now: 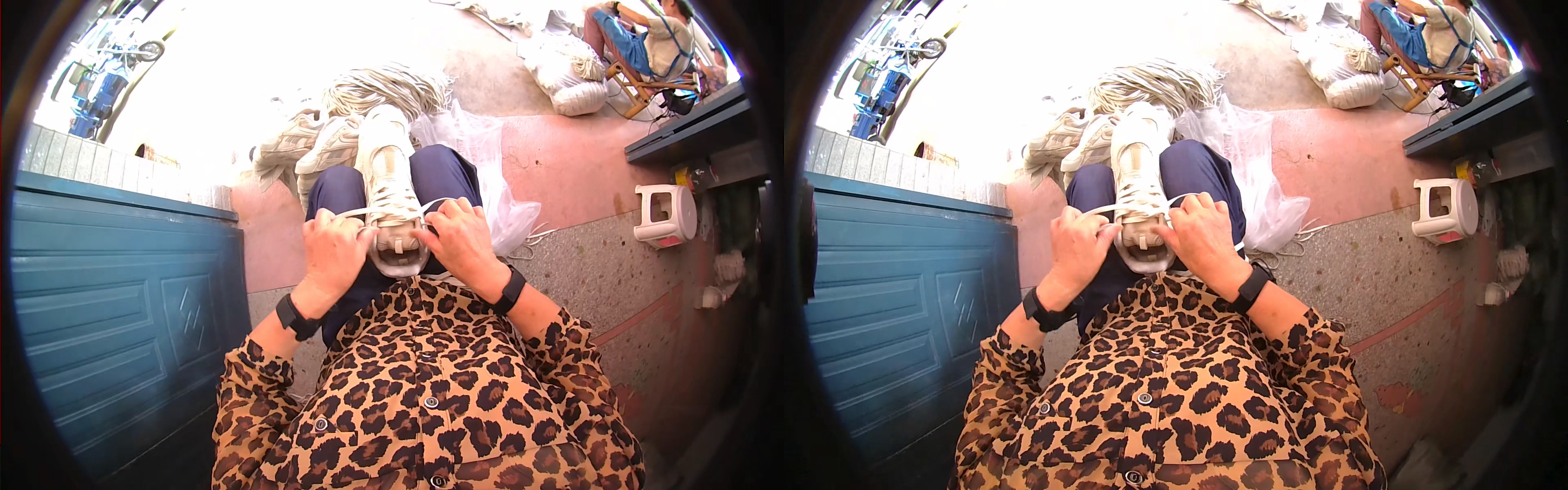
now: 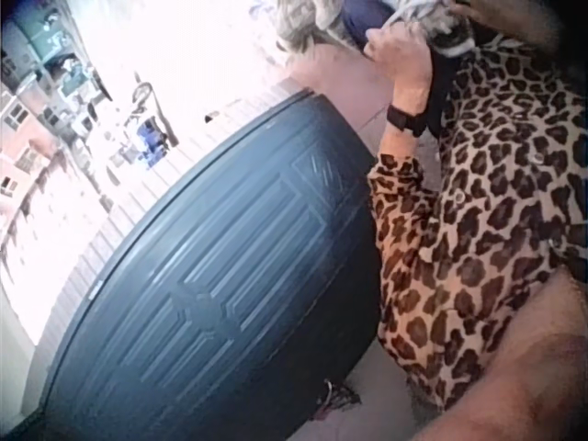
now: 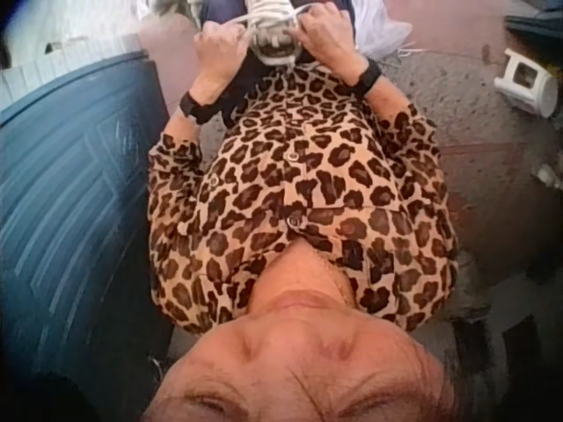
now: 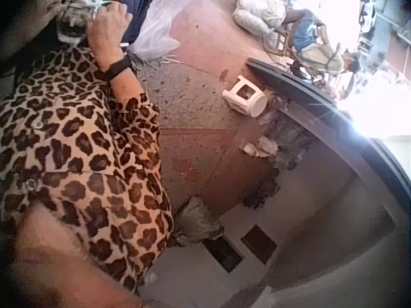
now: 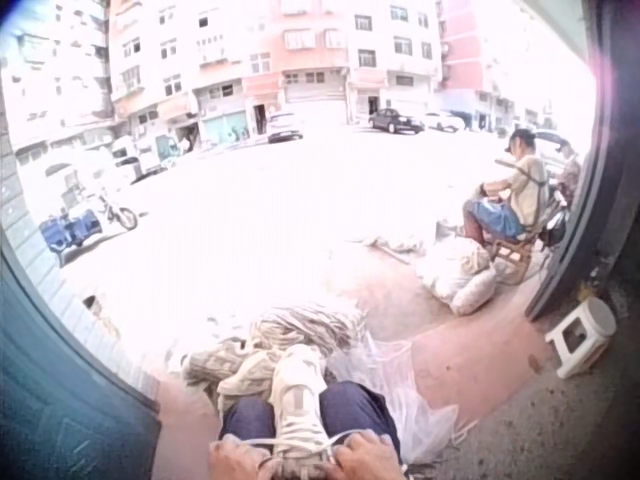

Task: Threading and arranging laces through the eyelets of a white sneaker.

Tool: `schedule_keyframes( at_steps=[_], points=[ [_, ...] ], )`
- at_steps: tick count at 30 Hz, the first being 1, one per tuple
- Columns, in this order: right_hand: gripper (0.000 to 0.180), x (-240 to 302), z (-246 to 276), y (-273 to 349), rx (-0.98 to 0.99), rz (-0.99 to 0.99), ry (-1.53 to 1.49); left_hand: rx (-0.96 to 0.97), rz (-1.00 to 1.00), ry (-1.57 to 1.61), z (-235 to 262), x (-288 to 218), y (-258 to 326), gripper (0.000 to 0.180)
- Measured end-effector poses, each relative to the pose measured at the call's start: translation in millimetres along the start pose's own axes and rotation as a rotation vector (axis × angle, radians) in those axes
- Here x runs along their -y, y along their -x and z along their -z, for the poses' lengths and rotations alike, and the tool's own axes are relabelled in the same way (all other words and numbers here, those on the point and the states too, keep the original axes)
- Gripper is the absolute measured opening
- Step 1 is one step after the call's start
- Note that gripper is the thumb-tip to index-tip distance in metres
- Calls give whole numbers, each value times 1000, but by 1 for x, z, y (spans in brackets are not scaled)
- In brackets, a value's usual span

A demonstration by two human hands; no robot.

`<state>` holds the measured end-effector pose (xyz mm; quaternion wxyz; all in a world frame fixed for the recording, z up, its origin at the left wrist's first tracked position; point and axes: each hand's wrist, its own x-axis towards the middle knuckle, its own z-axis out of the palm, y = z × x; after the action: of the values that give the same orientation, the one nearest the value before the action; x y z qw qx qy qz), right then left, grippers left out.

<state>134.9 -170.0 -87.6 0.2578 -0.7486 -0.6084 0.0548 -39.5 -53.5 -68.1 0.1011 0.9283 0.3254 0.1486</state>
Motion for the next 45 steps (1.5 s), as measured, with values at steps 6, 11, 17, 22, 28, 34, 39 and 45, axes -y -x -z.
schedule_keyframes(
  at_steps=[6,11,17,22,28,34,39,45],
  points=[
    [19,-3,-6,-2,-5,23,-96,-13,-101,12,-8,6,5,18],
    [20,-20,-4,-8,36,279,-150,24,-348,-74,-3,14,-4,18],
    [17,-3,8,-12,122,266,192,14,-497,-265,0,3,-9,16],
    [10,5,4,-17,-90,227,-156,-43,-258,271,7,-7,-17,8],
    [20,15,10,-59,-191,82,-349,15,193,803,22,-12,-57,10],
    [26,-32,8,-11,-165,-444,-605,171,163,698,5,-16,24,10],
    [22,-20,-9,0,-18,-312,-571,298,-275,301,-24,-21,34,26],
    [26,-14,-12,-16,-55,-366,-621,59,-258,135,-14,-23,-4,25]
  ],
)
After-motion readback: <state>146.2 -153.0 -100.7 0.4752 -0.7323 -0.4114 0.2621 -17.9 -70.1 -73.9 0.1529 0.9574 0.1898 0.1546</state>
